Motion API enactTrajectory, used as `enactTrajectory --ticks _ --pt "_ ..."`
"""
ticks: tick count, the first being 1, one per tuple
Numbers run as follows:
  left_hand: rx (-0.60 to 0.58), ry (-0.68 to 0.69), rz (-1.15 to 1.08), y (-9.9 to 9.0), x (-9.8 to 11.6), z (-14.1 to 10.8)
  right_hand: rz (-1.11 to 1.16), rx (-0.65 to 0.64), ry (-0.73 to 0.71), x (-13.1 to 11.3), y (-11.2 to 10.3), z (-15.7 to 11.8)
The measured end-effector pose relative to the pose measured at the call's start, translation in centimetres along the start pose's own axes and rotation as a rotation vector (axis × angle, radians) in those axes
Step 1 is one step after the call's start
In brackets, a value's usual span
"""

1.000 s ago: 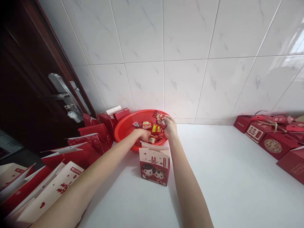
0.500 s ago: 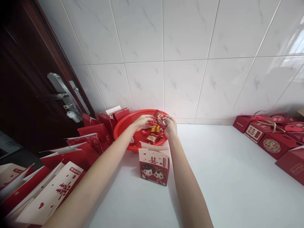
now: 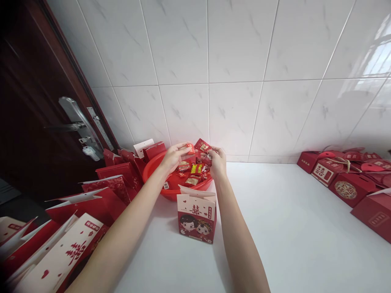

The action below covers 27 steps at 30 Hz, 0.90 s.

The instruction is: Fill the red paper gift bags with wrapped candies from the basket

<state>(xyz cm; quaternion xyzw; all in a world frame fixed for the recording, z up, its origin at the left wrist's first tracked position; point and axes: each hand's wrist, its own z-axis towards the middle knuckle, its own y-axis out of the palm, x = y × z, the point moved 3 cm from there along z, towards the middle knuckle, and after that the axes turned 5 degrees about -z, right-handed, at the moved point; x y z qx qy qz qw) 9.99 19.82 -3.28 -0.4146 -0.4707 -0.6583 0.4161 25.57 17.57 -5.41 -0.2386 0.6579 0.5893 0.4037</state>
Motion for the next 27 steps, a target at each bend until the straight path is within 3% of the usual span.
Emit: enactTrajectory --ticks 3,5,7,11,13,15,20,27 --pt "-0.051 0.092 0.023 0.0 2.0 -2.0 -0.124 -0.039 -0.093 -2.6 0.2 -1.4" --pt "-0.119 0.115 0.076 0.0 3.6 -3.8 -0.228 -0.131 -0.162 -4.7 0.2 -2.7" --pt "-0.221 0.113 0.167 0.0 5.2 -5.8 -0.332 -0.223 -0.219 -6.7 0.2 -4.3" --pt "-0.481 0.155 0.449 0.5 7.7 -9.5 -0.498 -0.272 -0.293 -9.4 0.1 -7.0" --pt "-0.635 0.169 0.579 1.2 8.1 -10.8 -0.577 -0.275 -0.322 -10.0 0.1 -7.9" --pt "-0.718 0.176 0.693 1.9 7.9 -11.4 -0.642 -0.274 -0.343 -10.2 0.1 -8.3" --pt "-0.724 0.136 0.843 3.1 6.0 -10.9 -0.717 -0.262 -0.394 -10.4 0.1 -8.7" --pt "-0.659 0.147 0.867 3.0 4.8 -10.0 -0.755 -0.261 -0.408 -10.4 0.3 -9.2"
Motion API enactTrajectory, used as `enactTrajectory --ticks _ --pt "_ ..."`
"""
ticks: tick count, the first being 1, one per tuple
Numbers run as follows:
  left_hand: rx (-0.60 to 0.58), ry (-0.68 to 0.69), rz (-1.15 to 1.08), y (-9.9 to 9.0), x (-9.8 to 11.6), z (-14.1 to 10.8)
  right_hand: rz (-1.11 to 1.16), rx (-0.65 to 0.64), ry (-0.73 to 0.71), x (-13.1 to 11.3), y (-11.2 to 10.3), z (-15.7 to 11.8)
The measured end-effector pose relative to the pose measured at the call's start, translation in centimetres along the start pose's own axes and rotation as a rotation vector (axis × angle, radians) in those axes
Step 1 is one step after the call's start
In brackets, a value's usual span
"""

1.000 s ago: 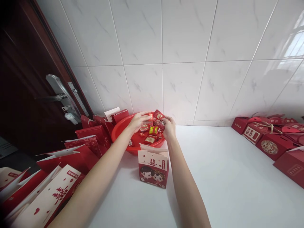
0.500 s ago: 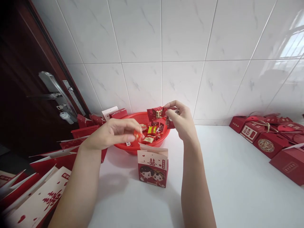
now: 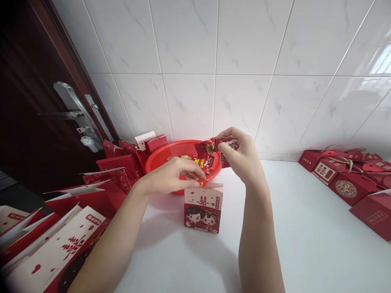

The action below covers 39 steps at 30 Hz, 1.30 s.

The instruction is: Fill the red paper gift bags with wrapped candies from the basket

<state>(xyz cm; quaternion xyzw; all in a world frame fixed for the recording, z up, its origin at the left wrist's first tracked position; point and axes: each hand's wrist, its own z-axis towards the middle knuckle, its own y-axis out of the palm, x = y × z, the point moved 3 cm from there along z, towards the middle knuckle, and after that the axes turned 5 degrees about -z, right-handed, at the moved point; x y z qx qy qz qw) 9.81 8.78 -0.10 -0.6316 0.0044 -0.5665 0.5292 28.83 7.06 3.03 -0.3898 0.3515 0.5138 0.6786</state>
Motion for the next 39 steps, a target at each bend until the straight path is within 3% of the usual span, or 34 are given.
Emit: enactTrajectory --ticks 17,21,29,39 --pt "0.002 -0.129 0.068 0.2 -1.1 0.4 -0.122 -0.036 -0.056 -1.2 -0.9 -1.2" --pt "-0.004 -0.100 0.108 0.1 -1.5 0.5 -0.212 -0.149 -0.080 -1.5 -1.3 -1.7" --pt "-0.090 -0.172 0.080 0.3 -1.9 0.7 -0.459 -0.538 -0.076 -0.4 -0.4 -1.9" --pt "-0.127 -0.251 0.049 0.2 -1.9 0.4 -0.543 -0.609 -0.028 0.2 1.0 -2.1"
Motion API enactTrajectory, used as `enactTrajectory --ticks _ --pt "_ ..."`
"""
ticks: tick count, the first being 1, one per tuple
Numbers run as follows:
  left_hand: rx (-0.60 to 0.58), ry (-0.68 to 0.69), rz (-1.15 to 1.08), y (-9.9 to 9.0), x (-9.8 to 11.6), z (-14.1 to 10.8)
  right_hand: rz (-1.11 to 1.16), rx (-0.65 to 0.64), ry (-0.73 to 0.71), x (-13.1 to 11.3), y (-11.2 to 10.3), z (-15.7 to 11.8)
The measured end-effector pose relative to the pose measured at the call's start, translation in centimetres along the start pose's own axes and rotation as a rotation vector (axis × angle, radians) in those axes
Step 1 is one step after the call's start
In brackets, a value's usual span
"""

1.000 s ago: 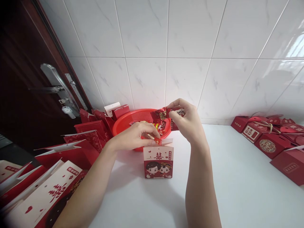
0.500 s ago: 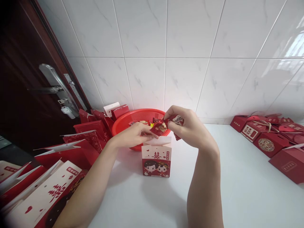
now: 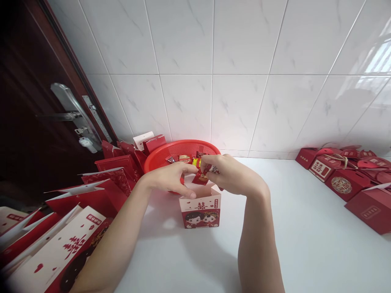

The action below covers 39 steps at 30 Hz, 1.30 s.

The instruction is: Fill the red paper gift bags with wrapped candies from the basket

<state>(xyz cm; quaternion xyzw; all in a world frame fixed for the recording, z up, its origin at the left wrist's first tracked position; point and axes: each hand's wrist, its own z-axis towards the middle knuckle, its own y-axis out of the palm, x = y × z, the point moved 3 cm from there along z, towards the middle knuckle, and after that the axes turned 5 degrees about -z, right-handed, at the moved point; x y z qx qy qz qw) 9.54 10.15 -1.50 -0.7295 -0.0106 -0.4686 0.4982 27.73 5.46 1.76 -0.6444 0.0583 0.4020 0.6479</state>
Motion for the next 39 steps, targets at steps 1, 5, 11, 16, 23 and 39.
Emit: enactTrajectory --ticks 1,5,11,16,23,39 --pt "-0.007 -0.016 0.011 0.0 0.0 0.0 -0.007 -0.005 -0.001 0.0 0.0 0.0" --pt "-0.030 -0.059 0.061 -0.1 -0.4 0.0 0.015 0.024 -0.024 -0.3 -0.4 0.0" --pt "-0.058 -0.049 0.043 0.0 -0.4 -0.1 0.131 0.005 -0.065 -0.5 -0.3 0.5" --pt "-0.051 -0.029 0.036 0.1 -0.3 0.0 0.101 -0.034 -0.137 -0.6 0.7 1.6" --pt "-0.040 0.026 -0.050 0.2 -0.7 0.2 0.031 -0.101 -0.159 -0.9 1.6 2.5" --pt "-0.088 -0.012 0.061 0.0 -0.2 0.1 0.068 -0.107 -0.264 0.6 0.3 1.9"
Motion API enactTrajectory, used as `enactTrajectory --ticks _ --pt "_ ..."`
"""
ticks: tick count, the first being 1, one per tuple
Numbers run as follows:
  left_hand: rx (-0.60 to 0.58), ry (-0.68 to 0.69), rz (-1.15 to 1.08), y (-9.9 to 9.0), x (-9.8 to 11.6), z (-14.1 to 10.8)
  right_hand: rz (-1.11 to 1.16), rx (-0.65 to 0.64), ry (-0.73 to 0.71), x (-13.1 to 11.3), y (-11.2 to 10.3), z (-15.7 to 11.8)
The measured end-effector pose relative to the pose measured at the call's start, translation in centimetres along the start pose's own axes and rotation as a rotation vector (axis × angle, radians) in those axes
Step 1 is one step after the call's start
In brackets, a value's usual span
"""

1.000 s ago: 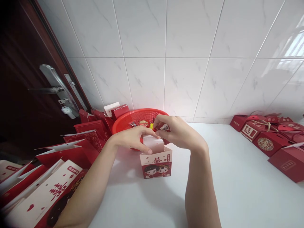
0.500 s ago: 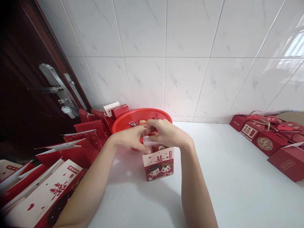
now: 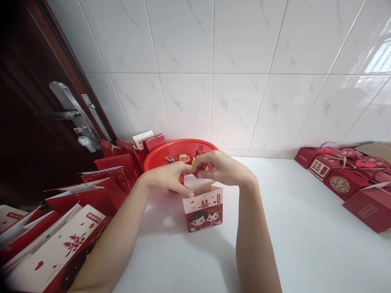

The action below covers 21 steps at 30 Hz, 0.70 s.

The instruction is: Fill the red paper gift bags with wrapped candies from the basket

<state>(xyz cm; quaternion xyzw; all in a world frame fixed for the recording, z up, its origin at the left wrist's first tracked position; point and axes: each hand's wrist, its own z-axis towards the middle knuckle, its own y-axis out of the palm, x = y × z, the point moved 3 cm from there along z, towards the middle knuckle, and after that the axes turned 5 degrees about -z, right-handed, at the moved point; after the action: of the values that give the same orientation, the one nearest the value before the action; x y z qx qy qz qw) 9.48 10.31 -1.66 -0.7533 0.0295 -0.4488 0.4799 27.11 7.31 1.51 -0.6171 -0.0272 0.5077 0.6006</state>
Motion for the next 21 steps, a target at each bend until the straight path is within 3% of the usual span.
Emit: enactTrajectory --ticks 6,13,18,21 --pt "-0.013 -0.001 -0.050 0.0 -0.1 0.1 -0.034 -0.038 0.036 0.2 0.3 0.2" --pt "-0.007 0.040 -0.046 0.0 0.0 -0.1 0.032 0.033 0.009 -0.2 -0.1 -0.1" --pt "0.101 0.048 -0.010 -0.1 0.1 -0.3 0.026 0.169 0.038 0.2 -0.7 -0.4" --pt "0.106 0.084 -0.041 0.0 -0.3 0.1 0.034 0.283 0.057 0.2 -1.2 -0.6"
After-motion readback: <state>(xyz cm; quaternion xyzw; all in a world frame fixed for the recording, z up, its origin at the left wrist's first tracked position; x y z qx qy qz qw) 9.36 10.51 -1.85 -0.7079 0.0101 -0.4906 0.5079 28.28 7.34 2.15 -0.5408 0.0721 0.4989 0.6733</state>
